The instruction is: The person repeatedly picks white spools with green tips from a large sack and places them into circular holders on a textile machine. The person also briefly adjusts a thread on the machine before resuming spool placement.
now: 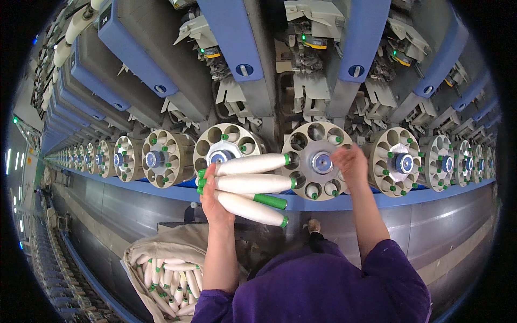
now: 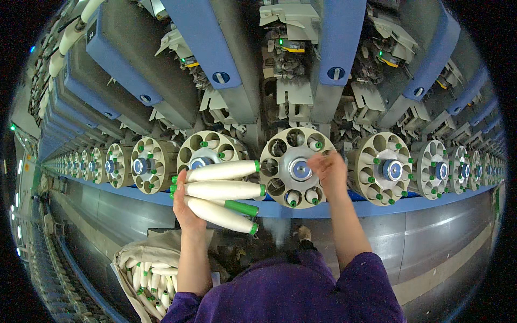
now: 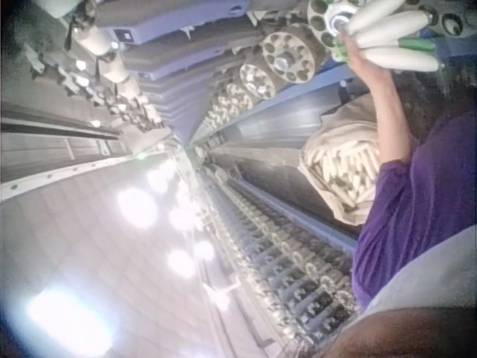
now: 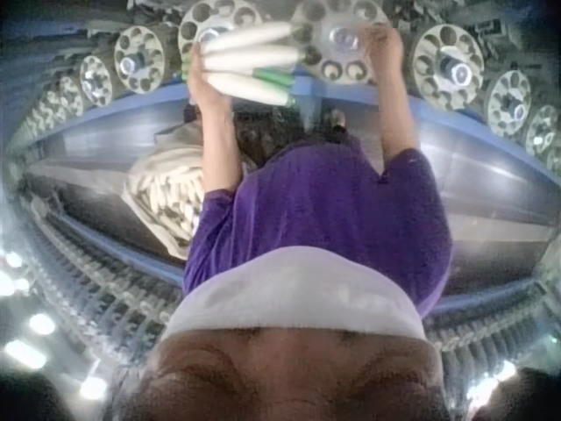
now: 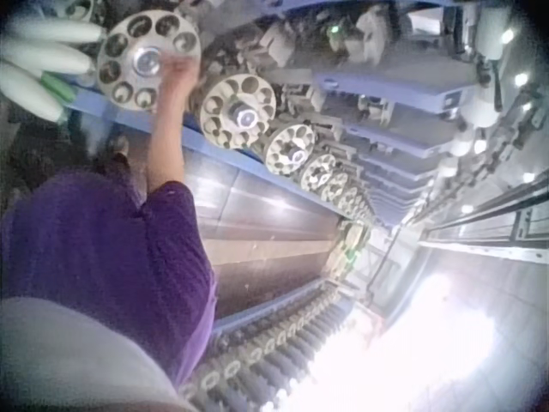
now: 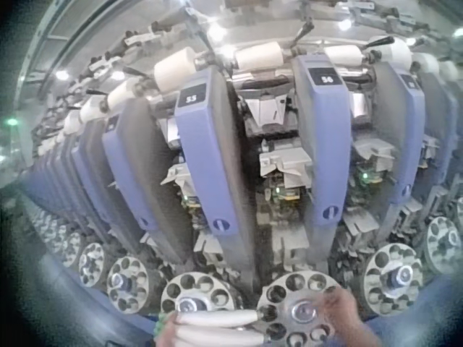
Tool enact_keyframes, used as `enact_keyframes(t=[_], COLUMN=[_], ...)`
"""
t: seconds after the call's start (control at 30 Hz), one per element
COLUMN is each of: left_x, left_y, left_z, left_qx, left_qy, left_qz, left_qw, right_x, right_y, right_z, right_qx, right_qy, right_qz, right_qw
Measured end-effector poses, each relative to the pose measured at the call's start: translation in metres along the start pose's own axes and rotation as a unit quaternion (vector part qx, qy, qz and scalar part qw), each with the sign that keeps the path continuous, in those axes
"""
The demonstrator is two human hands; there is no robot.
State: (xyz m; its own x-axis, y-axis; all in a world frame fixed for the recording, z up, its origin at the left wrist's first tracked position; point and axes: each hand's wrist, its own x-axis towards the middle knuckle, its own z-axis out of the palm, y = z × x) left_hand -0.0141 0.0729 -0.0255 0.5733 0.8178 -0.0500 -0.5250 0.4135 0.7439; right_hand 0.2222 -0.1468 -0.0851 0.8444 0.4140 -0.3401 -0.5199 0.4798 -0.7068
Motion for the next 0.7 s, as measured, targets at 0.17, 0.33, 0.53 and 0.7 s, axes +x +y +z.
enact_keyframes(t=[0.17,0.33,0.53,0.7], left_x=[-0.004,-0.008,-0.011,-0.016], left_y=[-0.012,-0.012,-0.015,-0.023], left_z=[0.013,0.025,0.023,0.025], left_qx=[0.007,-0.004,0.013,0.013], left_qy=[0.005,0.001,0.013,0.052], left_qz=[-0.013,-0.017,-0.022,-0.034], left_qw=[1.000,1.000,1.000,0.998], right_x=[-0.015,-0.032,-0.029,-0.014], right_y=[-0.018,-0.018,-0.011,0.005], right_z=[0.021,0.041,0.025,0.008], right_qx=[0.044,-0.315,-0.102,-0.205], right_qy=[-0.072,-0.390,-0.382,-0.347], right_qz=[0.089,0.245,0.187,0.146], right_qw=[0.992,0.830,0.899,0.903])
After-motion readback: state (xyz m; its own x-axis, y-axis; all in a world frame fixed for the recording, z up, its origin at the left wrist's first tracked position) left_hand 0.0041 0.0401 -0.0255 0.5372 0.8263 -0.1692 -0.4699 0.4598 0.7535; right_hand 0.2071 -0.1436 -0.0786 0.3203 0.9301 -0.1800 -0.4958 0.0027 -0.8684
